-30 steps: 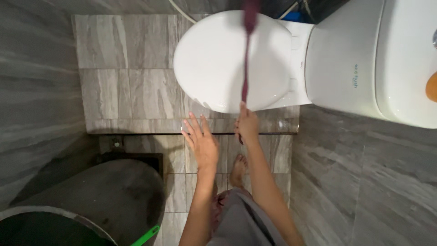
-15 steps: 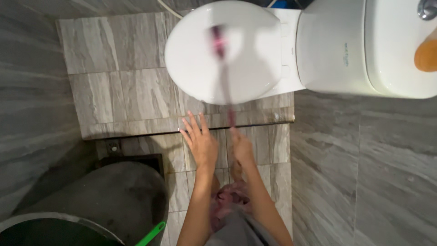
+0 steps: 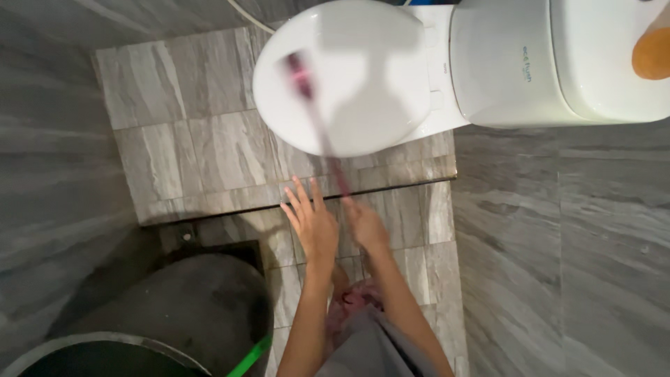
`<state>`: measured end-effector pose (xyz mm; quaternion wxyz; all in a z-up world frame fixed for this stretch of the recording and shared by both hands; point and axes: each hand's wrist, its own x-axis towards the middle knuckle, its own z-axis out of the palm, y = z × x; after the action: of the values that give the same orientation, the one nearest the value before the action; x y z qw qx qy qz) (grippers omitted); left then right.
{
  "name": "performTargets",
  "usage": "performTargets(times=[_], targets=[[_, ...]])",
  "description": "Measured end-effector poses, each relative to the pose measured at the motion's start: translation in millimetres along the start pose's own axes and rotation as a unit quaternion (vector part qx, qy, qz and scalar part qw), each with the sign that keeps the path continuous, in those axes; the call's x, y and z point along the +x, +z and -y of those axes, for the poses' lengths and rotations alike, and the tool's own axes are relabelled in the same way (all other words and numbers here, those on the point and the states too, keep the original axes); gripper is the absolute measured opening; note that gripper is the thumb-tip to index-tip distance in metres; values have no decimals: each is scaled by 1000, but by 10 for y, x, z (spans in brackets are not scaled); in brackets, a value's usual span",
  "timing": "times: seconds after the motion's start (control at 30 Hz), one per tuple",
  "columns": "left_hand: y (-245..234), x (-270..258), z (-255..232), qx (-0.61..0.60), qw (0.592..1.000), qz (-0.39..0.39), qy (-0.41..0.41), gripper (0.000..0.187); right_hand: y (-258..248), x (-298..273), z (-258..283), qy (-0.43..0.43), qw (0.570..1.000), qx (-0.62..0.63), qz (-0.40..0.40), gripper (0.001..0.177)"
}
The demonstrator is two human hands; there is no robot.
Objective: The person scrubs the exterior and interior of a toilet using a long-handled brush, pours cleaning liquid from a bottle onto the toilet, and rinses the area by scooping water from a basin with a plastic dipper.
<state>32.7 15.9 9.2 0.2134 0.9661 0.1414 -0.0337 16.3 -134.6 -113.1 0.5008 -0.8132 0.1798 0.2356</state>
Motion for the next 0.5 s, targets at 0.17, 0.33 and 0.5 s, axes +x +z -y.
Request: performTargets(times=[0.17, 0.33, 0.5], targets=[[26, 31, 32, -40, 999, -18, 5, 78, 373, 50, 40, -30, 998, -61, -11, 67], [36, 55, 199, 7, 1000, -26, 9, 76, 354, 96, 298, 195, 981, 14, -13, 70], [-50, 115, 277, -36, 999, -17, -10, 76, 278, -338, 458, -30, 966, -252, -55, 58]])
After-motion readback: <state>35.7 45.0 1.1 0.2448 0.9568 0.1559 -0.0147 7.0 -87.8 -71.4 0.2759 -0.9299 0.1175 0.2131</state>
